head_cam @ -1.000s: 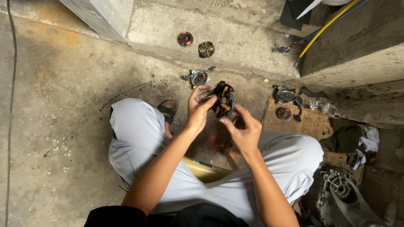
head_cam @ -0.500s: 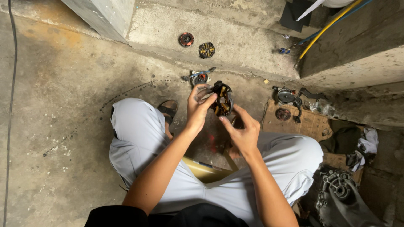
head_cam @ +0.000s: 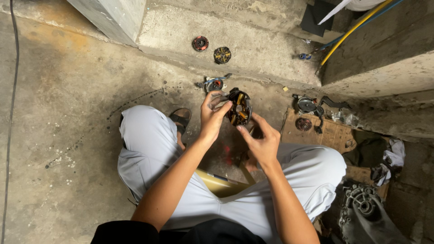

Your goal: The person sits on a low stool and assembles small yellow rectangular components into a circular metal housing. They repeatedly pick up components, place them into slots, and adjust the assembly by hand. The person also uses a small metal block to press or align parts within the housing.

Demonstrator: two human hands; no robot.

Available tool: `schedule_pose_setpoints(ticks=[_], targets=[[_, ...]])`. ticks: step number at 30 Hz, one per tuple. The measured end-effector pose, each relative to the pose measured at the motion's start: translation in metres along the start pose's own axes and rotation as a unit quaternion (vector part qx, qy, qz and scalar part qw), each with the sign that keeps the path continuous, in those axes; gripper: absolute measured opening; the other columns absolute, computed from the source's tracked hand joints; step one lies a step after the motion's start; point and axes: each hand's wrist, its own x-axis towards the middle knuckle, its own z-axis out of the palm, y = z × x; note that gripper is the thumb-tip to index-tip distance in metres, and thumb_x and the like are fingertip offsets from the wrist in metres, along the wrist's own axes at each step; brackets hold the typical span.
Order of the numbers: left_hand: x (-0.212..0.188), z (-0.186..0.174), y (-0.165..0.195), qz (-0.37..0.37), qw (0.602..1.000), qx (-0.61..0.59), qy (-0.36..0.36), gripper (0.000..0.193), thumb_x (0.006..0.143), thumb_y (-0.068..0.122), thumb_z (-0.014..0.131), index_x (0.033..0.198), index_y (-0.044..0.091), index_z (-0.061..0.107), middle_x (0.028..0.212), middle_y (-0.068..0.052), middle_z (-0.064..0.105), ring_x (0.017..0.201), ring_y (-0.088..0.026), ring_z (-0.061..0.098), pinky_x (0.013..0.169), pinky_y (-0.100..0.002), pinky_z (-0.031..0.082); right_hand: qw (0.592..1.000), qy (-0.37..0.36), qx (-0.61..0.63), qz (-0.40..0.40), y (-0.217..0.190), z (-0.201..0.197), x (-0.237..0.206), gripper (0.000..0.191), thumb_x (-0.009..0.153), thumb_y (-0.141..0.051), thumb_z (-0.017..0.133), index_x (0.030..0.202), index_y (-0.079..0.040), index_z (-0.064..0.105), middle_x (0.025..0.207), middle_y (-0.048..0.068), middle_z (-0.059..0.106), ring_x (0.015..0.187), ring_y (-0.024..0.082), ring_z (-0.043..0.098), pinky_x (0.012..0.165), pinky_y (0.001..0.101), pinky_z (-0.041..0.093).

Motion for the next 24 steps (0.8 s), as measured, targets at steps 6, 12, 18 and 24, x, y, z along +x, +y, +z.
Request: schedule_pose_setpoints(ticks=[6, 12, 18, 24], targets=[[0.0015, -0.0008, -0.0018, 0.007, 1.000, 0.006, 0.007, 0.028, 0.093, -0.004, 0.071, 0.117, 0.003, 0.060, 0.112, -0.010, 0.070, 0.101, -0.015, 0.069, 0.089, -0.028, 0.056, 1.000, 0.000, -0.004, 0.005, -0.0010, -0.0002, 0.0001, 0.049, 0.080, -0.020, 0.090, 0.122, -0.002, 0.071, 0.106, 0.013, 0.078, 0.095, 0.020, 0.077, 0.085, 0.0307, 0.060], [0.0028, -0.0032, -0.0066, 0.010, 1.000, -0.007, 0.007, 0.026, 0.092, -0.004, 0.071, 0.115, 0.003, 0.061, 0.111, -0.009, 0.071, 0.102, -0.014, 0.068, 0.091, -0.028, 0.056, 1.000, 0.004, -0.006, 0.003, 0.0008, -0.0005, -0.0011, 0.049, 0.080, -0.019, 0.090, 0.122, -0.002, 0.071, 0.106, 0.013, 0.078, 0.095, 0.020, 0.077, 0.085, 0.0308, 0.059], [0.0064, -0.0052, -0.0072, 0.029, 0.999, 0.012, 0.023, 0.024, 0.093, -0.004, 0.073, 0.114, 0.003, 0.063, 0.108, -0.009, 0.072, 0.100, -0.014, 0.068, 0.090, -0.027, 0.055, 1.000, 0.006, 0.013, 0.005, 0.0016, 0.0002, -0.0007, 0.049, 0.081, -0.018, 0.090, 0.123, -0.003, 0.071, 0.104, 0.012, 0.078, 0.094, 0.017, 0.077, 0.085, 0.0288, 0.059], [0.0045, -0.0016, 0.0004, 0.012, 1.000, 0.001, 0.019, 0.024, 0.092, -0.003, 0.074, 0.112, 0.003, 0.063, 0.109, -0.009, 0.072, 0.101, -0.015, 0.069, 0.090, -0.028, 0.056, 1.000, 0.007, 0.014, 0.014, 0.0037, -0.0020, 0.0021, 0.044, 0.083, -0.016, 0.087, 0.123, -0.003, 0.071, 0.104, 0.011, 0.078, 0.092, 0.016, 0.076, 0.084, 0.0287, 0.058]])
